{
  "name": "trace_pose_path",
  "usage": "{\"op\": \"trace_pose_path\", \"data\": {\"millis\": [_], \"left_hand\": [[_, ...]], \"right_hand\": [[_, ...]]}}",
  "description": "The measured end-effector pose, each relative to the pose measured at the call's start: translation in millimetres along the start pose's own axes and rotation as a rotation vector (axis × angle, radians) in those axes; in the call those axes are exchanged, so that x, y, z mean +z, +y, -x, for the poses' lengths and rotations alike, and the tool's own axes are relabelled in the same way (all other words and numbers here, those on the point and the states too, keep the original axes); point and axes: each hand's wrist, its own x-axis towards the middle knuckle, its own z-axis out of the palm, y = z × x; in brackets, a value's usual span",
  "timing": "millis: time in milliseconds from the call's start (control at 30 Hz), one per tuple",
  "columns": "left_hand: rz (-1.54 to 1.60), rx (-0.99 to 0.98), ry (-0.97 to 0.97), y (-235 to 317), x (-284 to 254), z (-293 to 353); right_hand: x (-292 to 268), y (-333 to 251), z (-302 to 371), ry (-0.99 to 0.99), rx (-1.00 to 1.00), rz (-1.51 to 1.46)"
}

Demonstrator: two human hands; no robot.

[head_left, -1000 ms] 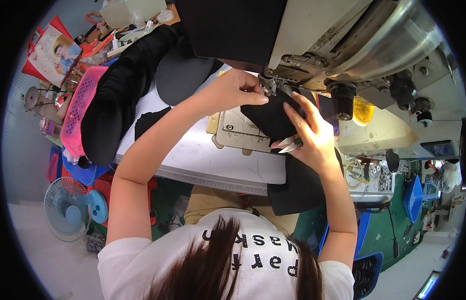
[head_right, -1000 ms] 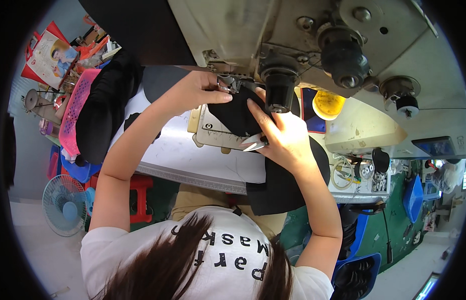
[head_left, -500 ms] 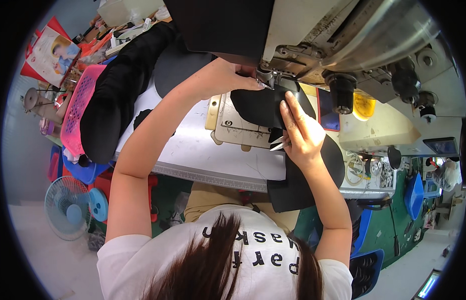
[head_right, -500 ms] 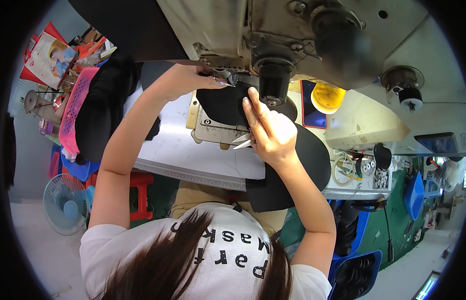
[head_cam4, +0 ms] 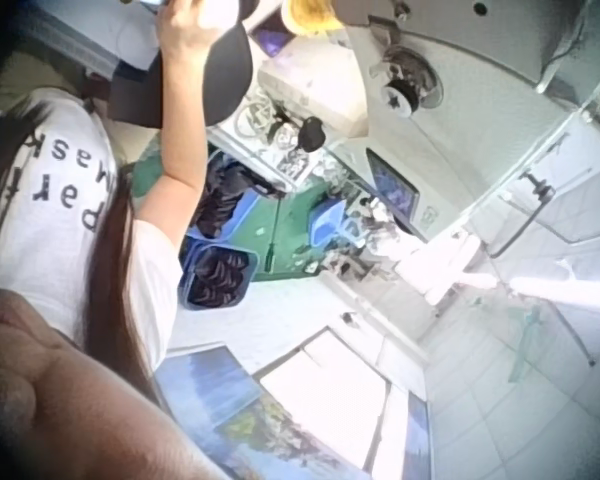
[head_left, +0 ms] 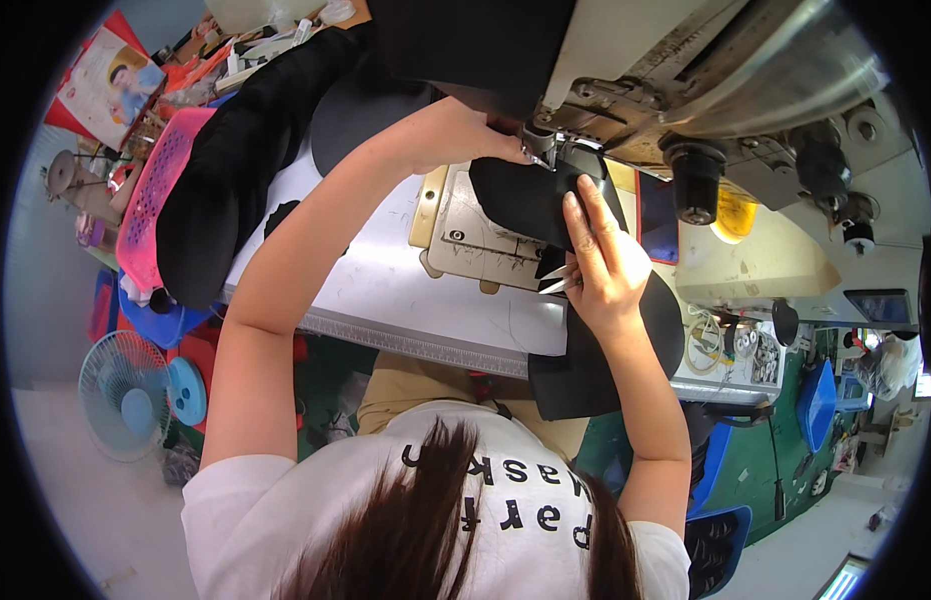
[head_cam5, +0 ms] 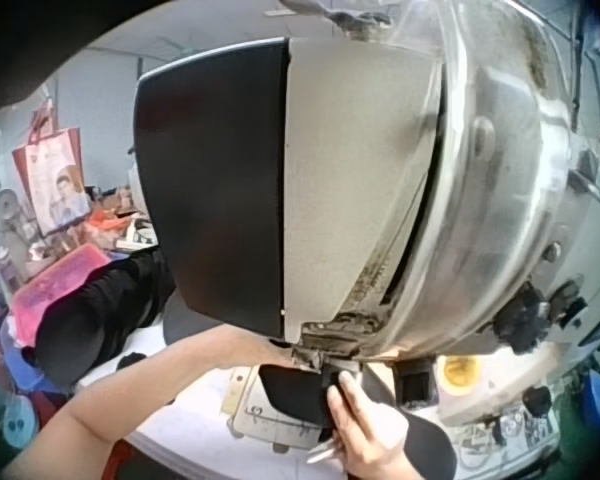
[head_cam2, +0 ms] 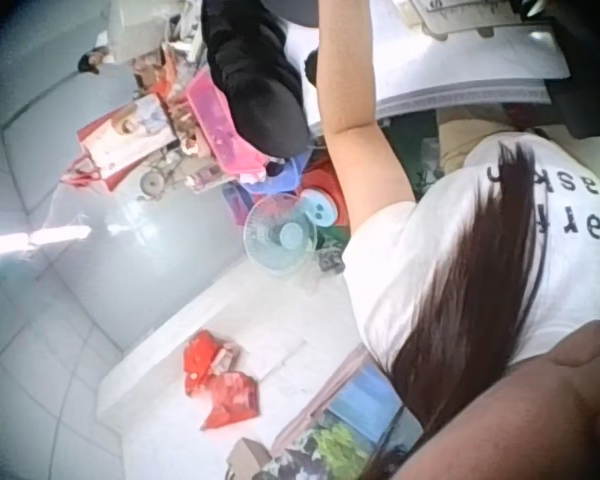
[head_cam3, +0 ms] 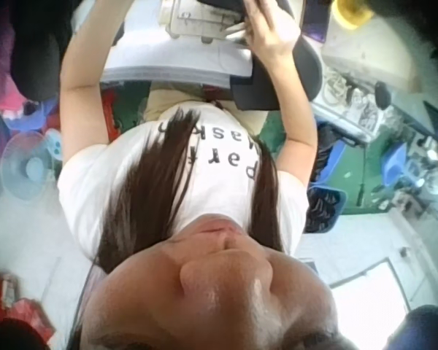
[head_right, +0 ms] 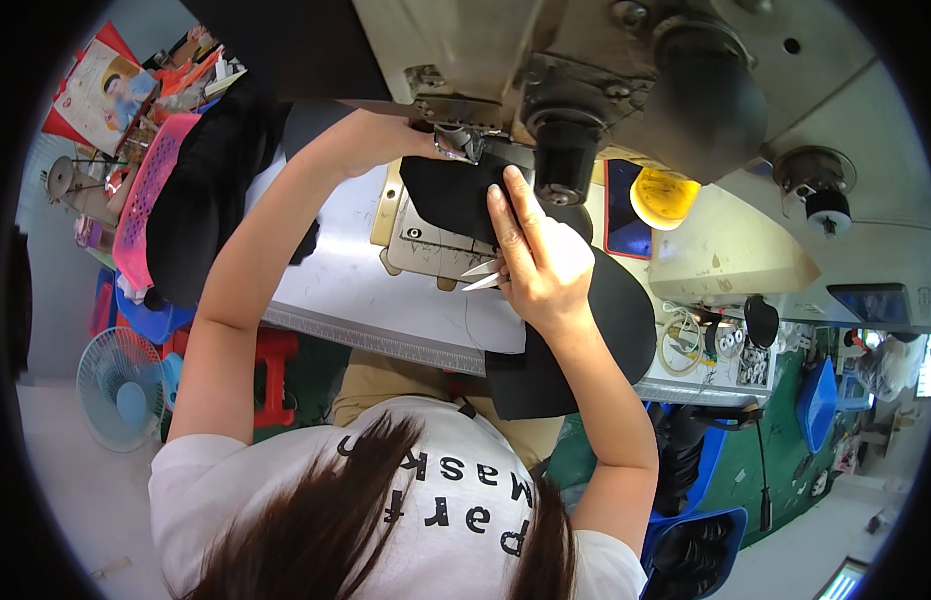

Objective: Stitch pieces of black leather or synthetic fabric using an industrial sewing machine to assemble shoe uppers.

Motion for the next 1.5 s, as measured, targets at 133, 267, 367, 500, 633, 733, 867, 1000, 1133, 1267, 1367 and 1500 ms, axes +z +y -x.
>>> {"op": "trace_pose_path", "data": {"millis": [133, 267, 367, 500, 633, 733, 867, 1000, 1133, 1267, 1367, 1500], "left_hand": [[-0.029, -0.023, -0.004, 6, -1, -2], [0.047, 0.005, -0.025, 1, -5, -4], [0.149, 0.039, -0.047, -9, -9, -7], [0.104, 0.050, -0.033, -3, -6, -9], [-0.017, 0.011, -0.006, 5, -1, -2], [-0.046, -0.003, 0.082, -26, 1, -7], [-0.543, 0.782, 0.646, -53, 25, 22], [-0.953, 1.096, 0.681, -70, 47, 35], [-1.062, 1.211, 0.700, -63, 48, 38], [-1.048, 1.221, 0.650, -49, 52, 46], [-1.046, 1.208, 0.646, -44, 52, 49], [-1.039, 1.204, 0.628, -42, 53, 47]], "right_hand": [[-2, 1, -1, -0.012, 0.002, 0.015], [-5, -1, -1, -0.069, 0.051, 0.001], [-6, -4, -7, -0.099, 0.050, -0.012], [-7, 0, -4, -0.042, 0.035, -0.020], [-9, 5, 3, -0.006, 0.022, -0.101], [-12, 3, 2, 0.023, -0.002, -0.127], [-17, 7, 4, 0.005, -0.043, -0.140], [-20, 10, 1, -0.042, -0.069, -0.160], [-19, 13, 1, -0.010, -0.090, -0.175], [-21, 13, 0, -0.034, -0.082, -0.167], [-23, 12, -2, -0.047, -0.074, -0.175], [-22, 15, -6, -0.053, -0.085, -0.148]]}}
